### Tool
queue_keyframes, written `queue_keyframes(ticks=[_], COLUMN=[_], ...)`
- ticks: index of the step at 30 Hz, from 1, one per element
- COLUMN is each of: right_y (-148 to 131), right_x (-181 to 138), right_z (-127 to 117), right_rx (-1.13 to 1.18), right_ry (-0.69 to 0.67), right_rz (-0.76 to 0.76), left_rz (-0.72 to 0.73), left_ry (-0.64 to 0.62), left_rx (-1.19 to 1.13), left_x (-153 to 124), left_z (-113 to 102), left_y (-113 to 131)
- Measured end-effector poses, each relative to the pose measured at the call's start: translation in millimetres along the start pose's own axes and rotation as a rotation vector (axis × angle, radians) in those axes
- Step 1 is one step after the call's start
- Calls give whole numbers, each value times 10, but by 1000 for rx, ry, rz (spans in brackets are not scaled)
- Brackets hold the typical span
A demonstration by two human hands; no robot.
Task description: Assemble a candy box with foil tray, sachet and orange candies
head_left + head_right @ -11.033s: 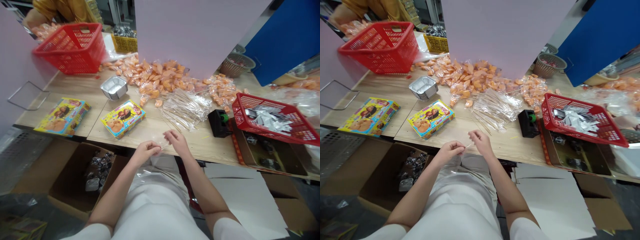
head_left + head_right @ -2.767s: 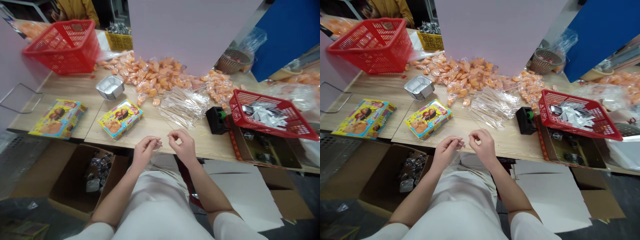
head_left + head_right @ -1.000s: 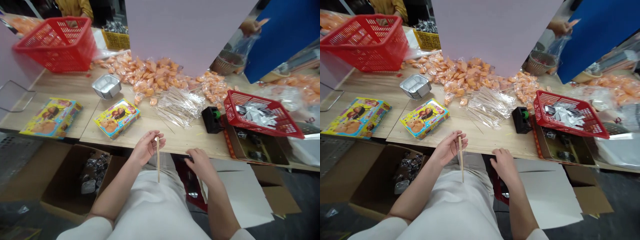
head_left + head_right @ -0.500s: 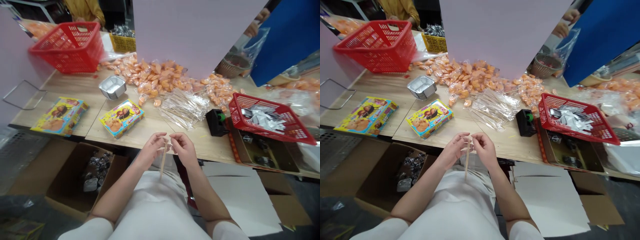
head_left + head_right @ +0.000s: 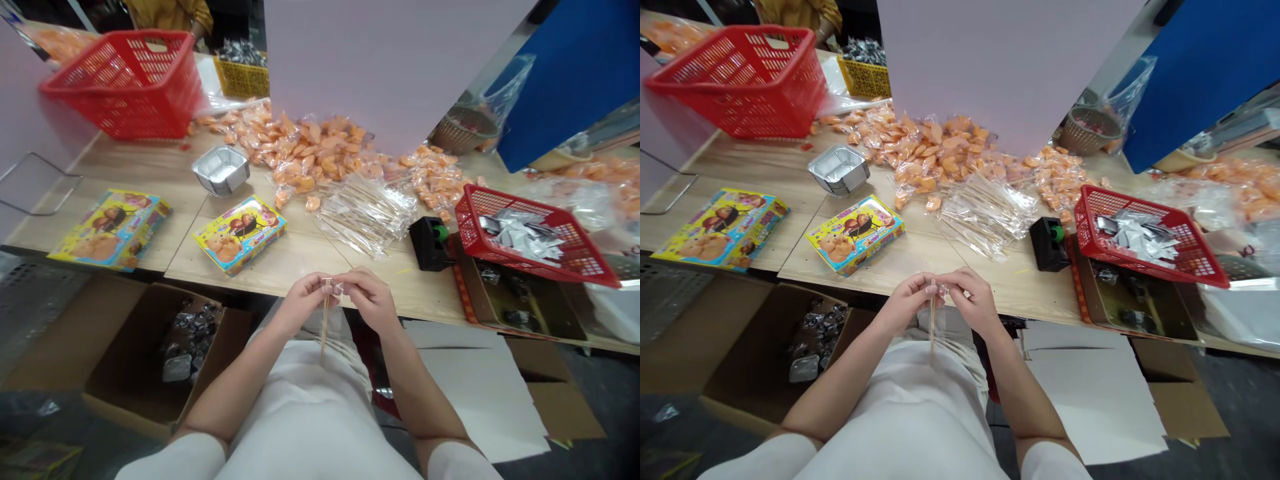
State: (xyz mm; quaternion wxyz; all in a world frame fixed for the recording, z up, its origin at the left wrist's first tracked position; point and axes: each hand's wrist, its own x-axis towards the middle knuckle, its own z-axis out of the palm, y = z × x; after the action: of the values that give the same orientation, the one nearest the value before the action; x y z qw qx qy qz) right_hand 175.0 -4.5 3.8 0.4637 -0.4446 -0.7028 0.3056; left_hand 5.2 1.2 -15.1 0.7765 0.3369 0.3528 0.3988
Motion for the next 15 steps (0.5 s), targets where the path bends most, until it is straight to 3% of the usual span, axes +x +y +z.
queue_keyframes(ticks=[5,10,15], right_y=[-14,-66,-98], right_x=[-8,3,17], right_z=[-27,-55,-70], right_rx=[-99,-180,-203], right_ry=[-11,-25,-20], right_rz=[-10,31,-4], left_rz=[-22,-21,3], left_ry=[14,-58,-4], left_rx=[3,3,11], left_x=[-10,-21,1], left_z=[13,-16,-15], left_y=[34,61,43])
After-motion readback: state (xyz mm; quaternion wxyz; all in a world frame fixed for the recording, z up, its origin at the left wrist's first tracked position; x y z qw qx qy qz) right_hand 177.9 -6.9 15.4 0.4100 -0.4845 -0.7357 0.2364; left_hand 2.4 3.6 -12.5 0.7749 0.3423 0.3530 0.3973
